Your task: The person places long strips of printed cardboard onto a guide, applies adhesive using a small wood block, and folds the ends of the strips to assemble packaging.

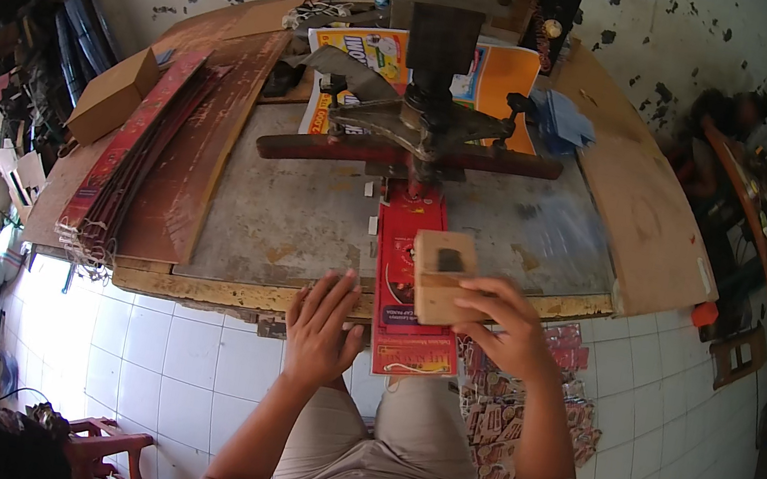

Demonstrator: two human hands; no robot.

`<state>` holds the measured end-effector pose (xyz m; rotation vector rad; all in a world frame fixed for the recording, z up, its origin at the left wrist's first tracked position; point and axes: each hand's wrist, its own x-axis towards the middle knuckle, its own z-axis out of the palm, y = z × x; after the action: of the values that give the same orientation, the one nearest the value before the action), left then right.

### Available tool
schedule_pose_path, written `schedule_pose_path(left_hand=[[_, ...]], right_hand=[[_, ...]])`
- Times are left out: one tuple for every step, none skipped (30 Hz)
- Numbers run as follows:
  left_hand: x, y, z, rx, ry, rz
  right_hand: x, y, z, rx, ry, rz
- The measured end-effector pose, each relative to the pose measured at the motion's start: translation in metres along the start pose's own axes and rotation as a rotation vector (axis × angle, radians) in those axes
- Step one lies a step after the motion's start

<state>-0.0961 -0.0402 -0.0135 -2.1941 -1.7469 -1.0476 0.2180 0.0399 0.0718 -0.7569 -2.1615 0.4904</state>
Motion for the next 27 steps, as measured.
schedule_pose_path(left_hand=[[-0.009, -0.003, 0.006, 0.060, 0.036, -0.002], [-0.016, -0.007, 0.011, 0.095, 0.058, 0.000], [-0.020, -0.008, 0.018, 0.119, 0.080, 0.009], [-0.025, -0.010, 0.025, 0.149, 0.100, 0.012], [-0.028, -0.011, 0.031, 0.153, 0.126, 0.017], [-0.031, -0.013, 0.037, 0.163, 0.154, 0.021], [-0.033, -0.016, 0.042, 0.172, 0.184, 0.025], [-0.034, -0.018, 0.046, 0.186, 0.198, 0.036], [-0.034, -0.019, 0.050, 0.194, 0.214, 0.047], [-0.033, -0.020, 0.051, 0.205, 0.230, 0.059], [-0.032, -0.019, 0.053, 0.198, 0.232, 0.062], [-0.031, -0.018, 0.053, 0.196, 0.233, 0.064], [-0.031, -0.018, 0.053, 0.195, 0.233, 0.065], [-0.030, -0.018, 0.052, 0.197, 0.233, 0.065], [-0.031, -0.018, 0.051, 0.203, 0.229, 0.065], [-0.032, -0.019, 0.050, 0.208, 0.226, 0.066], [-0.032, -0.019, 0.051, 0.210, 0.230, 0.069], [-0.033, -0.020, 0.051, 0.216, 0.232, 0.072], [-0.033, -0.021, 0.051, 0.221, 0.236, 0.075], [-0.034, -0.022, 0.051, 0.223, 0.241, 0.074], [-0.035, -0.023, 0.051, 0.224, 0.246, 0.074], [-0.035, -0.022, 0.052, 0.225, 0.252, 0.075], [-0.035, -0.023, 0.053, 0.223, 0.255, 0.077], [-0.035, -0.023, 0.055, 0.217, 0.259, 0.080], [-0.035, -0.022, 0.056, 0.211, 0.262, 0.082], [-0.034, -0.022, 0.056, 0.208, 0.259, 0.082], [-0.035, -0.022, 0.056, 0.206, 0.257, 0.080]], right_hand=[[-0.012, -0.002, -0.012, -0.016, 0.035, 0.029], [-0.023, 0.001, -0.024, -0.030, 0.070, 0.057], [-0.036, 0.012, -0.040, -0.107, 0.136, 0.126], [-0.049, 0.025, -0.054, -0.176, 0.199, 0.192], [-0.054, 0.035, -0.070, -0.250, 0.265, 0.232], [-0.056, 0.046, -0.084, -0.321, 0.332, 0.269], [-0.062, 0.063, -0.096, -0.347, 0.404, 0.336], [-0.069, 0.082, -0.107, -0.371, 0.476, 0.402], [-0.077, 0.099, -0.120, -0.418, 0.507, 0.428], [-0.085, 0.117, -0.133, -0.464, 0.539, 0.454], [-0.092, 0.129, -0.144, -0.513, 0.571, 0.481], [-0.096, 0.138, -0.148, -0.537, 0.581, 0.479], [-0.100, 0.145, -0.150, -0.560, 0.591, 0.478], [-0.105, 0.151, -0.152, -0.584, 0.602, 0.477], [-0.103, 0.150, -0.150, -0.597, 0.581, 0.476], [-0.103, 0.149, -0.143, -0.687, 0.603, 0.454], [-0.103, 0.148, -0.131, -0.778, 0.626, 0.431], [-0.097, 0.139, -0.112, -0.866, 0.647, 0.407], [-0.092, 0.130, -0.092, -0.819, 0.631, 0.377], [-0.090, 0.119, -0.069, -0.772, 0.615, 0.348], [-0.089, 0.109, -0.048, -0.725, 0.598, 0.319], [-0.089, 0.104, -0.029, -0.713, 0.585, 0.263], [-0.092, 0.106, -0.007, -0.699, 0.573, 0.209], [-0.095, 0.109, 0.010, -0.688, 0.562, 0.156], [-0.096, 0.113, 0.021, -0.700, 0.617, 0.170], [-0.098, 0.118, 0.031, -0.712, 0.672, 0.184], [-0.098, 0.120, 0.037, -0.723, 0.725, 0.196]])
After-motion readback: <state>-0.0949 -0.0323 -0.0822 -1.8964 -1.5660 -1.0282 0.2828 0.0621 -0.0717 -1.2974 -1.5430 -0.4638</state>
